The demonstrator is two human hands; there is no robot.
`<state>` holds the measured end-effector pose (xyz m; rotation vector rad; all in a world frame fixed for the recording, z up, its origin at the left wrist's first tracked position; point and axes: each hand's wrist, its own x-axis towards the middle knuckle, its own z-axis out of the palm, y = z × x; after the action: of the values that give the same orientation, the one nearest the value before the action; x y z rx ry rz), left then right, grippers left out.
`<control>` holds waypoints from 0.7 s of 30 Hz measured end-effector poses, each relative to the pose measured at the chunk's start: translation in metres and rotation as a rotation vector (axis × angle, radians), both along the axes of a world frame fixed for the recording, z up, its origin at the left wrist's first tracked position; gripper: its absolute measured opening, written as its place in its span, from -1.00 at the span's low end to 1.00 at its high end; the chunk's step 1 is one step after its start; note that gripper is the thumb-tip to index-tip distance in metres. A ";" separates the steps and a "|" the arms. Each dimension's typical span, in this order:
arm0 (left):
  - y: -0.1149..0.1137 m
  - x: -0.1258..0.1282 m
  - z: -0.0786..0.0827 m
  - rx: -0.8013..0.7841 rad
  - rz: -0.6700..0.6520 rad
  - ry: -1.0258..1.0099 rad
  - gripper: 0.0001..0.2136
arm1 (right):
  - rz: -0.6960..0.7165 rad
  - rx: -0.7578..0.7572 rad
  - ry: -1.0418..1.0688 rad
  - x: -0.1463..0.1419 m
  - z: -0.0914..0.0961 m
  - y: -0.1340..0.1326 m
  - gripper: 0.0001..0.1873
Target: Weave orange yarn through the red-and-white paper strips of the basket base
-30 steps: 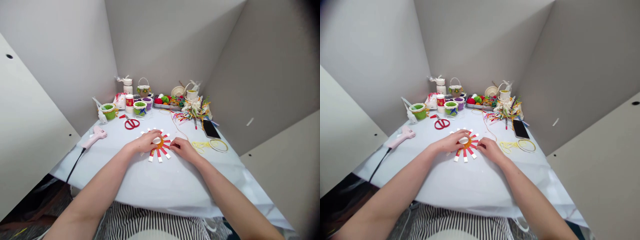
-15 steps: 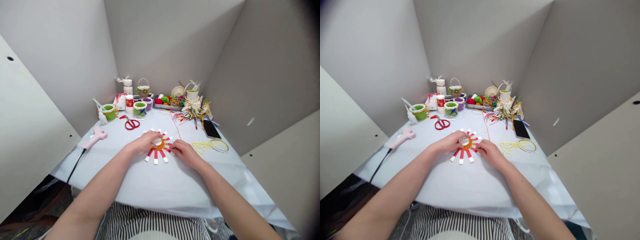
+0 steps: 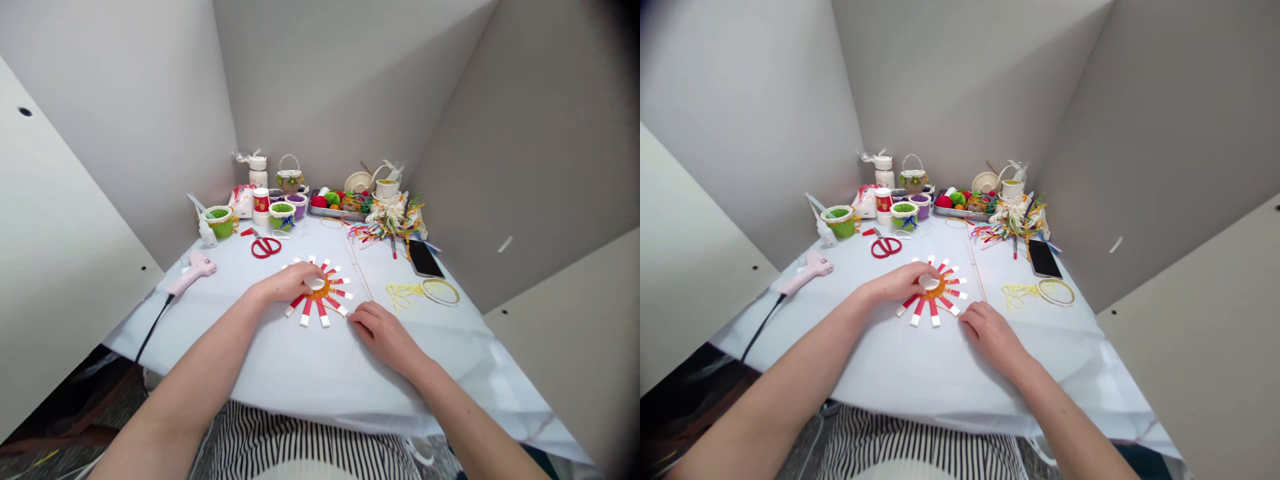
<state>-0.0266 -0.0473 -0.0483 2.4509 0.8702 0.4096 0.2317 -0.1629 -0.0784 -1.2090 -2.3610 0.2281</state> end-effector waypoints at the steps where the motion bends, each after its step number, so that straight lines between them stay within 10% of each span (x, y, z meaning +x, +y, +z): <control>1: 0.000 0.000 0.000 -0.005 0.001 0.001 -0.63 | -0.027 -0.002 -0.001 0.001 0.000 0.002 -0.77; 13: 0.000 -0.001 0.001 -0.007 -0.008 0.006 -0.61 | -0.216 -0.135 0.037 -0.010 0.009 0.075 -0.88; 21: -0.005 0.004 0.004 0.031 0.007 0.014 -0.68 | -0.283 -0.141 0.110 -0.016 -0.001 0.077 -0.89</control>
<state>-0.0226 -0.0528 -0.0439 2.4828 0.8850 0.4116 0.2154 -0.0861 -0.0798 -1.5374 -2.0793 0.3604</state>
